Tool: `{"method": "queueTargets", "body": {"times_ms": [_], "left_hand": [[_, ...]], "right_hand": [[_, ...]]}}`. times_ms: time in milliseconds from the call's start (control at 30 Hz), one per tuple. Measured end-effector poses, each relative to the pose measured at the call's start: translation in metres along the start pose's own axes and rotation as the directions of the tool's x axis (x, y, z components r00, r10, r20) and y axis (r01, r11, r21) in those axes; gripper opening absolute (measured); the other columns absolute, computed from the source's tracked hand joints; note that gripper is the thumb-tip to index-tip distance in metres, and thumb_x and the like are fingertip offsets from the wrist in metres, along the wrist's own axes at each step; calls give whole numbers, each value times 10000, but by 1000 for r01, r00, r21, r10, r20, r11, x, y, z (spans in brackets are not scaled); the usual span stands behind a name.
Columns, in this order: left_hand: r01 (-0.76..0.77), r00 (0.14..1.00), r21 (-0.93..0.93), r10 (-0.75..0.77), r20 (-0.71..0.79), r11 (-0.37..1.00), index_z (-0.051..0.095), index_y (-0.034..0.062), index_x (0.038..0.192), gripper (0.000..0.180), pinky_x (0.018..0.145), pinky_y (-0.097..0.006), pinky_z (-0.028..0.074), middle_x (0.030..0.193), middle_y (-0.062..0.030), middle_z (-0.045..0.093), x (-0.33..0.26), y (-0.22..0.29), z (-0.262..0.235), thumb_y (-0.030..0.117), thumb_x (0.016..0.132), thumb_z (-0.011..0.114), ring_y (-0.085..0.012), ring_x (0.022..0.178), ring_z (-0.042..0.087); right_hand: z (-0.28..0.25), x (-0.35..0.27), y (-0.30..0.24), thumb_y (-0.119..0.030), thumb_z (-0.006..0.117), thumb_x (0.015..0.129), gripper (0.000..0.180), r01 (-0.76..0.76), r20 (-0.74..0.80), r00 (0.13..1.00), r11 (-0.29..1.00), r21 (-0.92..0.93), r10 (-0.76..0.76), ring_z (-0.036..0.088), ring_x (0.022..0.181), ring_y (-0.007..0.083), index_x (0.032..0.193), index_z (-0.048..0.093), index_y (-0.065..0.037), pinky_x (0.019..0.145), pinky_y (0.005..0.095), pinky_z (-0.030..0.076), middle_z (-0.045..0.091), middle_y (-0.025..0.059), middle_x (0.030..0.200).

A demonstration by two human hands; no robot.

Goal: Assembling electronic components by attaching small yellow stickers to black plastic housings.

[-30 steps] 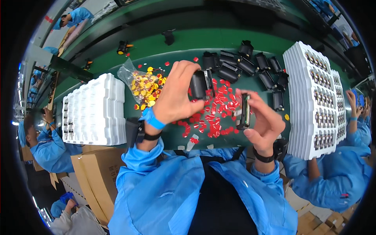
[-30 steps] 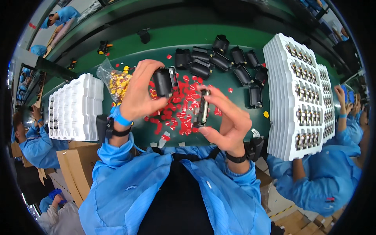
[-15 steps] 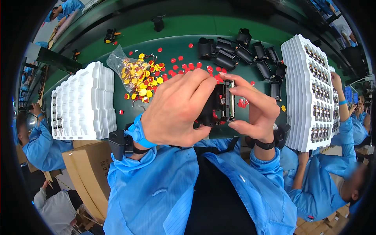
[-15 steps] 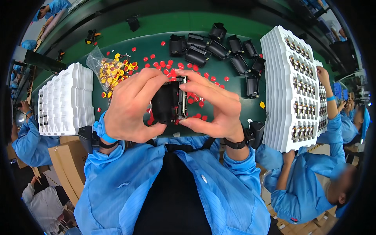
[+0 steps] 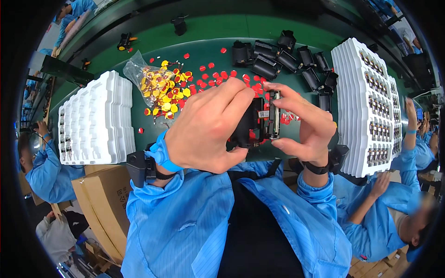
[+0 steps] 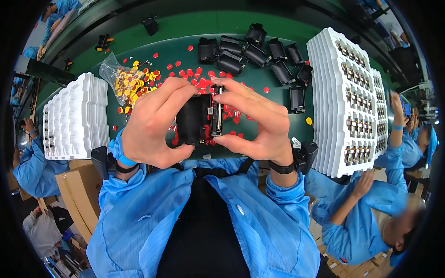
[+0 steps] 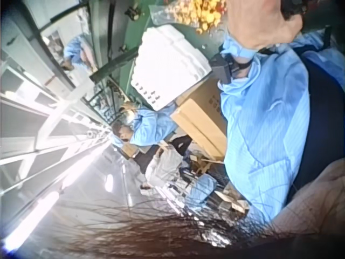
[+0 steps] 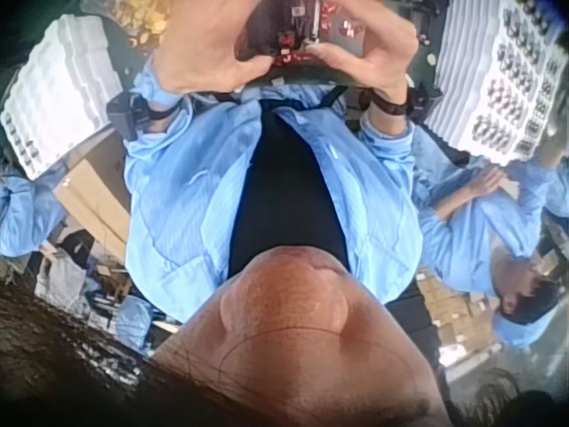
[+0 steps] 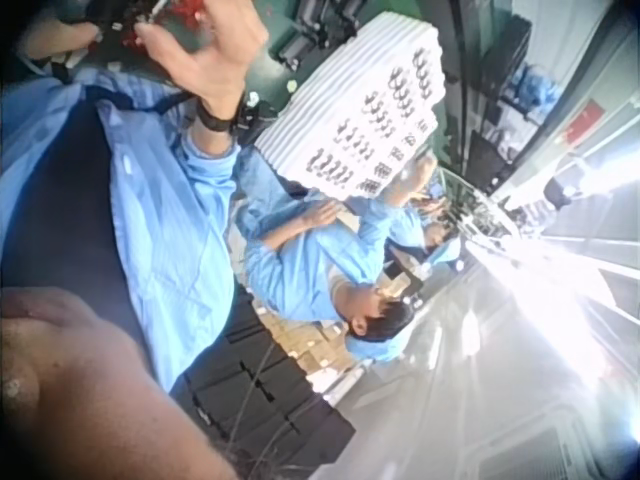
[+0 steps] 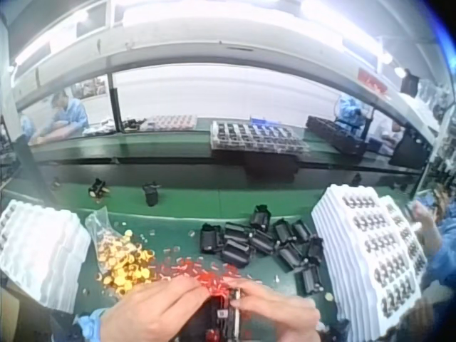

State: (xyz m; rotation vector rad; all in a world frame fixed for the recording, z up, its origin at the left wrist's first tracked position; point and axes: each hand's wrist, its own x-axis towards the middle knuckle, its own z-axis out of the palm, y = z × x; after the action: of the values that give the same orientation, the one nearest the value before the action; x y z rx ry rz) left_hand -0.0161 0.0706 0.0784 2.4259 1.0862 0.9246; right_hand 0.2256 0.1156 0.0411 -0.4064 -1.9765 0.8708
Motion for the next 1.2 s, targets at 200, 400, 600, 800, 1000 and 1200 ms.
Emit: {"method": "queueTargets", "body": {"times_ms": [200,400,600,800,1000,1200], "left_hand": [[-4,1000,-70,3,-9,998,550,-80,1170,719,753,-418,529,1097,-224,556,0,0,1,142,519,759,-407,895,622],[-69,994,-201,51,-95,977,560,-73,1149,686,722,-407,522,1040,-204,562,0,-13,3,141,531,769,-389,849,612],[-49,995,-223,29,-91,974,565,-80,1130,664,720,-400,519,1015,-207,569,-2,-13,9,138,536,766,-384,846,612],[-53,996,-239,35,-77,970,565,-85,1125,666,715,-401,518,1022,-209,572,0,-11,10,141,531,764,-386,838,616],[-5,1000,-263,-3,-31,965,570,-88,1130,673,711,-396,530,1040,-217,581,-8,-8,14,132,522,755,-387,839,633],[-1,994,-210,-21,-103,978,576,-88,1160,702,755,-398,543,1076,-227,590,-13,-7,24,137,522,764,-385,893,649]], "right_hand": [[4,-4,0,-115,863,650,590,-61,46,997,998,35,60,652,1171,370,1174,668,75,996,406,516,642,276,1263],[6,-11,8,-118,854,655,594,-58,37,998,992,108,55,646,1186,362,1192,671,57,994,393,521,640,261,1279],[0,-6,2,-141,845,653,566,-32,83,996,999,-18,34,658,1154,376,1153,676,63,971,411,541,656,258,1240],[-2,1,-11,-149,830,628,518,70,126,991,973,-222,-43,678,1045,401,1075,674,63,921,441,560,664,256,1129],[-1,-7,-19,-154,835,618,515,134,247,967,937,-323,-53,649,1064,432,1054,660,59,926,507,538,618,274,1176],[12,-13,-29,-186,824,671,675,77,304,951,912,-404,54,532,1251,490,1248,580,66,1030,567,450,525,317,1331]]}}
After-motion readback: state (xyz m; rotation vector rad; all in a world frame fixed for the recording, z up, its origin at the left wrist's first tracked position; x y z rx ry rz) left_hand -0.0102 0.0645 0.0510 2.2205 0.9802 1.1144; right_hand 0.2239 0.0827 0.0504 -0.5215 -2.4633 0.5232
